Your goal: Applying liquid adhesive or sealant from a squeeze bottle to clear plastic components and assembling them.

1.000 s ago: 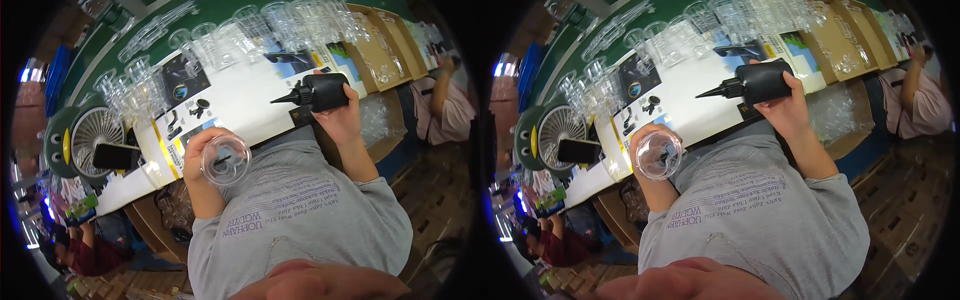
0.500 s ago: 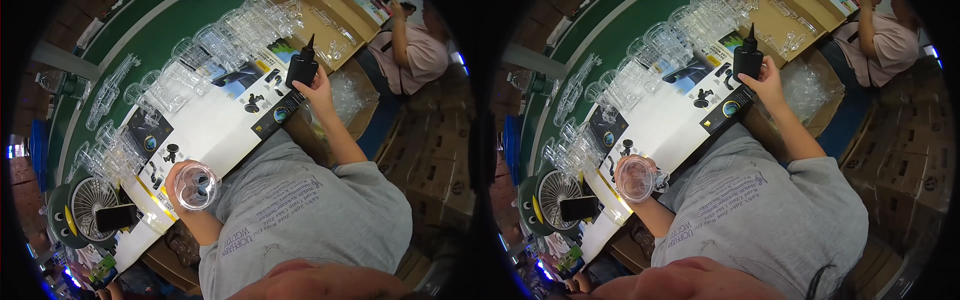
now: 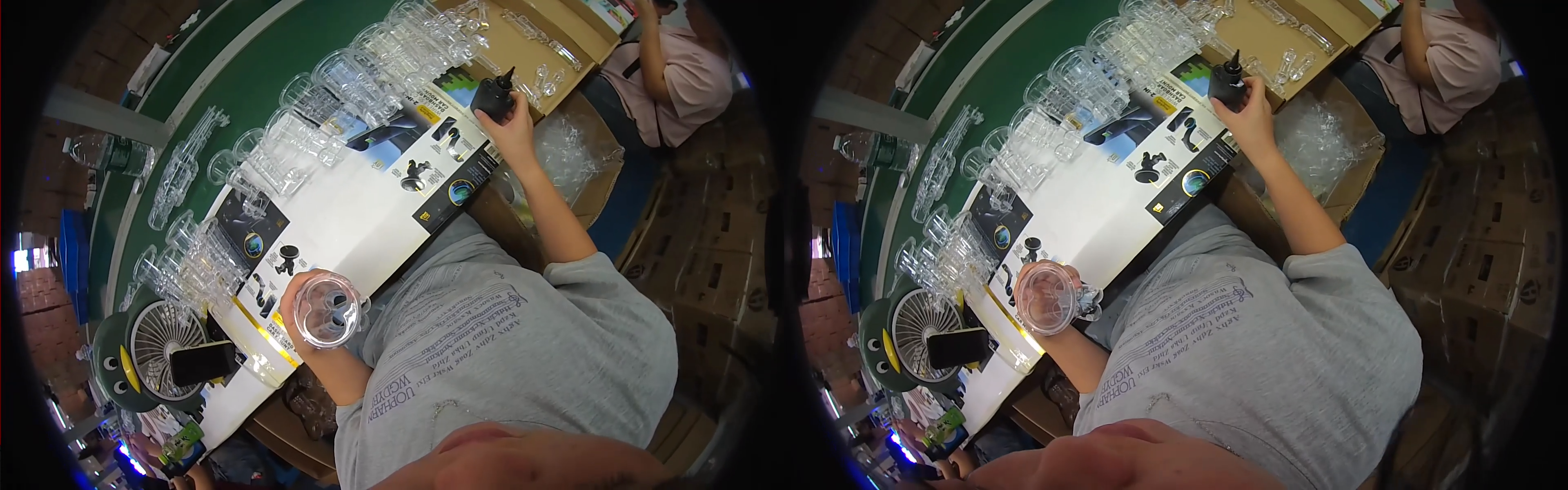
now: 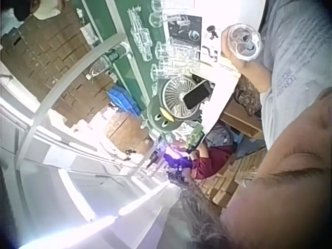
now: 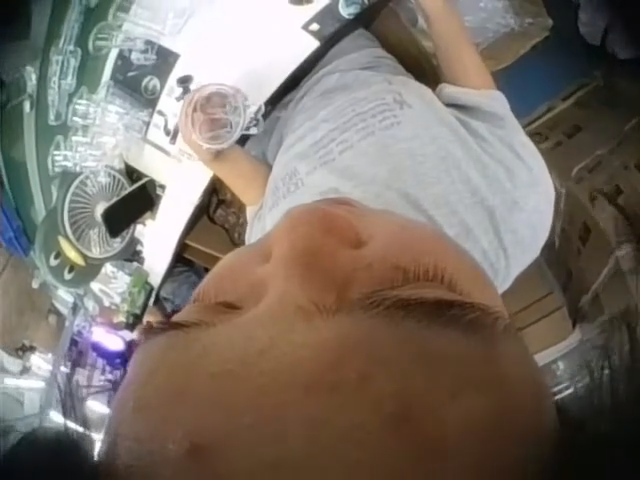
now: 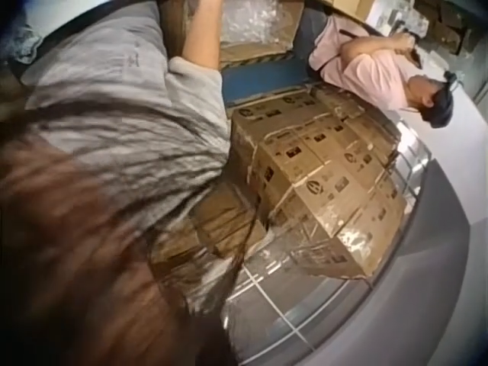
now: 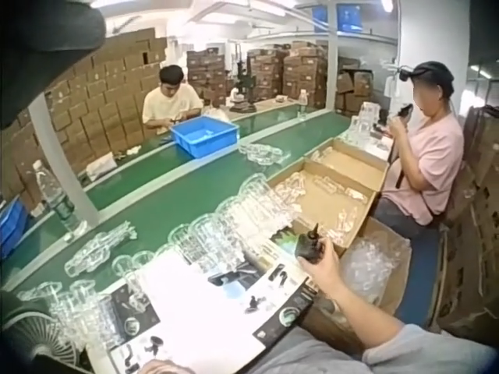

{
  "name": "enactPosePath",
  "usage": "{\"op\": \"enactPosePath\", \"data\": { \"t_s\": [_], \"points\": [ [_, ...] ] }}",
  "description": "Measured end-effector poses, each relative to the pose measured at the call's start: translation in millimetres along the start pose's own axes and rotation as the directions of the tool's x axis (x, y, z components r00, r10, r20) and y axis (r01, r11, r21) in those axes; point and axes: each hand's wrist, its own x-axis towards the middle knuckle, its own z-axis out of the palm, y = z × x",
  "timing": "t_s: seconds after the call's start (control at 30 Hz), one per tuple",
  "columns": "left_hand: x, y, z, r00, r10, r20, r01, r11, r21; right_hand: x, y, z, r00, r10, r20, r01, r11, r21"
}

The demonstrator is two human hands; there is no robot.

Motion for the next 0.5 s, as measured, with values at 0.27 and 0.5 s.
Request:
{"op": "enactPosePath", "data": {
  "t_s": [0.27, 0.5],
  "points": [
    [3.7, 6.2, 2.9, 0.997, -0.045, 0.07, 0.047, 0.998, -0.037, -28.0, -3.8, -14.0, 0.997, -0.061, 0.047, 0.056, 0.992, 0.111],
    [15.5, 12.4, 17.8, 0.995, -0.094, 0.02, 0.093, 0.995, 0.035, -49.1, -36.7, -64.7, 0.842, -0.538, 0.036, 0.534, 0.824, -0.189]
  ]
}}
